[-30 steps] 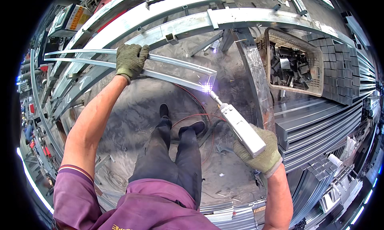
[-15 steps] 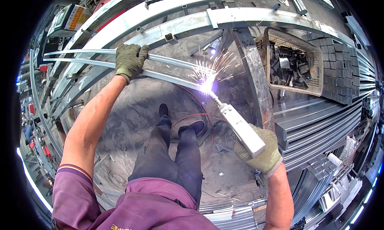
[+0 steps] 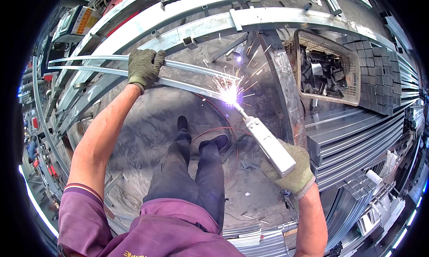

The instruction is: The person welds metal frame components using a handheld welding torch. They position metal bars, apply welds at joints, and reposition pieces to continue welding along the frame structure.

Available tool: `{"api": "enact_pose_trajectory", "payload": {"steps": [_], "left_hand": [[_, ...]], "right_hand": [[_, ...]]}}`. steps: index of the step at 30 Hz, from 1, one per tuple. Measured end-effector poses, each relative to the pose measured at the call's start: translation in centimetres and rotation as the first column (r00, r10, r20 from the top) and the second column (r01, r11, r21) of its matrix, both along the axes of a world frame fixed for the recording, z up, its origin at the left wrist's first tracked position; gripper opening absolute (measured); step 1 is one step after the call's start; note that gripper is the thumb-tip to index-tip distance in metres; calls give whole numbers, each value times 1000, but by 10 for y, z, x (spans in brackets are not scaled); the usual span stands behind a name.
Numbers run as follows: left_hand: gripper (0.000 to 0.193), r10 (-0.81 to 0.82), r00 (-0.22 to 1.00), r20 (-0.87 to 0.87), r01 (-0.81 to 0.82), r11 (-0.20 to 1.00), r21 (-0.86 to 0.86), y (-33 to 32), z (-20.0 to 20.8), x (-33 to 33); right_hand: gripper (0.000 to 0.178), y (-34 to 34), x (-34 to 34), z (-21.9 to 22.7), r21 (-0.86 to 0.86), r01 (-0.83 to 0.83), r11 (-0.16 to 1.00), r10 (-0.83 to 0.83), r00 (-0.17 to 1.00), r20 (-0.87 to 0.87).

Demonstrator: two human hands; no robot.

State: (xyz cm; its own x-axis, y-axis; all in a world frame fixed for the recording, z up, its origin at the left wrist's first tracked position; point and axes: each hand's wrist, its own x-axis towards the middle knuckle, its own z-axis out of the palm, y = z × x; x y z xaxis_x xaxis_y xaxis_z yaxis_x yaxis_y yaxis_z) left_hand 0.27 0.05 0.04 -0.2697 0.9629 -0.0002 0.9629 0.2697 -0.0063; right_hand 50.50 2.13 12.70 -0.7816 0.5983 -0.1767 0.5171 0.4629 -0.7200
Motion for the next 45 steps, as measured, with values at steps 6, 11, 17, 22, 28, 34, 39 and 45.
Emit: {"api": "enact_pose_trajectory", "payload": {"steps": [6, 11, 17, 22, 28, 34, 39, 45], "left_hand": [[54, -2, 1000, -18, 2, 1000, 21, -1, -1, -1], [54, -4, 1000, -16, 4, 1000, 22, -1, -2, -3], [55, 6, 1000, -13, -6, 1000, 8, -1, -1, -2], [55, 14, 1000, -1, -14, 1000, -4, 0, 2, 0], [55, 18, 1000, 14, -18, 999, -29, 1, 5, 0], [55, 15, 1000, -4, -15, 1000, -21, 0, 2, -1], [55, 2, 1000, -14, -2, 1000, 0, 2, 1, -2], [52, -13, 1000, -12, 13, 1000, 11, 0, -4, -2]], "right_hand": [[39, -4, 1, -1, -37, 32, 999, -32, 999, -8], [35, -6, 3, -1, -45, 14, 999, -14, 1000, 19], [31, -12, 3, 0, -2, 26, 1000, -26, 1000, 14], [31, -13, 4, -1, 9, 21, 1000, -21, 1000, 14], [32, -18, 6, -2, 9, 35, 999, -35, 999, 7], [30, -22, 3, 1, -48, 90, 995, -90, 996, 12], [35, -45, 11, -25, -214, 289, 933, -249, 949, 196], [37, -93, 26, -56, -69, 343, 937, -320, 919, 229]]}}
